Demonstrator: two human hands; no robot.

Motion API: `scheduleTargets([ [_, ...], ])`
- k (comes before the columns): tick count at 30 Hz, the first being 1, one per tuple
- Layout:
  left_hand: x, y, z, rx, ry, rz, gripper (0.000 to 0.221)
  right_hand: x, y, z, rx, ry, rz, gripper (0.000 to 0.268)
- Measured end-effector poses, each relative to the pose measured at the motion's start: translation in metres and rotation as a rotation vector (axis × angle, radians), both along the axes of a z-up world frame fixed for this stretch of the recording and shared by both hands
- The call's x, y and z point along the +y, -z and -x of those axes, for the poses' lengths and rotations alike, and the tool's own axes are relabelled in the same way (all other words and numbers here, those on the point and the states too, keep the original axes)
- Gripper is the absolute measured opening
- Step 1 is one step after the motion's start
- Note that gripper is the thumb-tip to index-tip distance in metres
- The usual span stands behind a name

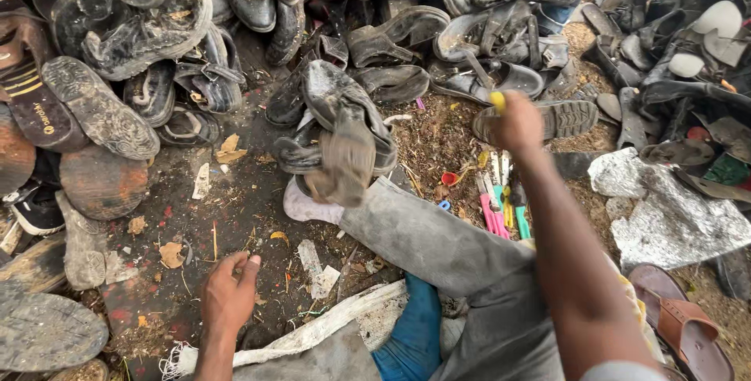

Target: The person is repairing a shoe while sitting on the floor surrounded by footwear, using a knife to trim or cut away material from the sole and heel area.

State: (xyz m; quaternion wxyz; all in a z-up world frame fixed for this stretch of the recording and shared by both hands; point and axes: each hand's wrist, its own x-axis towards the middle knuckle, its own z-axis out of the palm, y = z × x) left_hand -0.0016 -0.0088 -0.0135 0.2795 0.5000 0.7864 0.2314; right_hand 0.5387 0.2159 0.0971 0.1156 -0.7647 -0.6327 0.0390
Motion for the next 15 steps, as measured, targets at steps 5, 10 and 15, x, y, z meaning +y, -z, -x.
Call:
scheduleTargets([
  [5,0.006,0.002,0.001,-0.005,0.009,-0.036,0.043,0.015,0.024,-0.074,-0.347,-0.133,0.311,0.046],
  [10,0.010,0.003,0.000,-0.022,0.003,0.015,0.044,0.005,-0.013,-0.057,-0.530,-0.169,0.385,0.049],
  [15,0.011,0.003,-0.002,-0.029,0.009,0.036,0.046,-0.037,-0.029,-0.053,-0.435,-0.245,0.284,0.027],
])
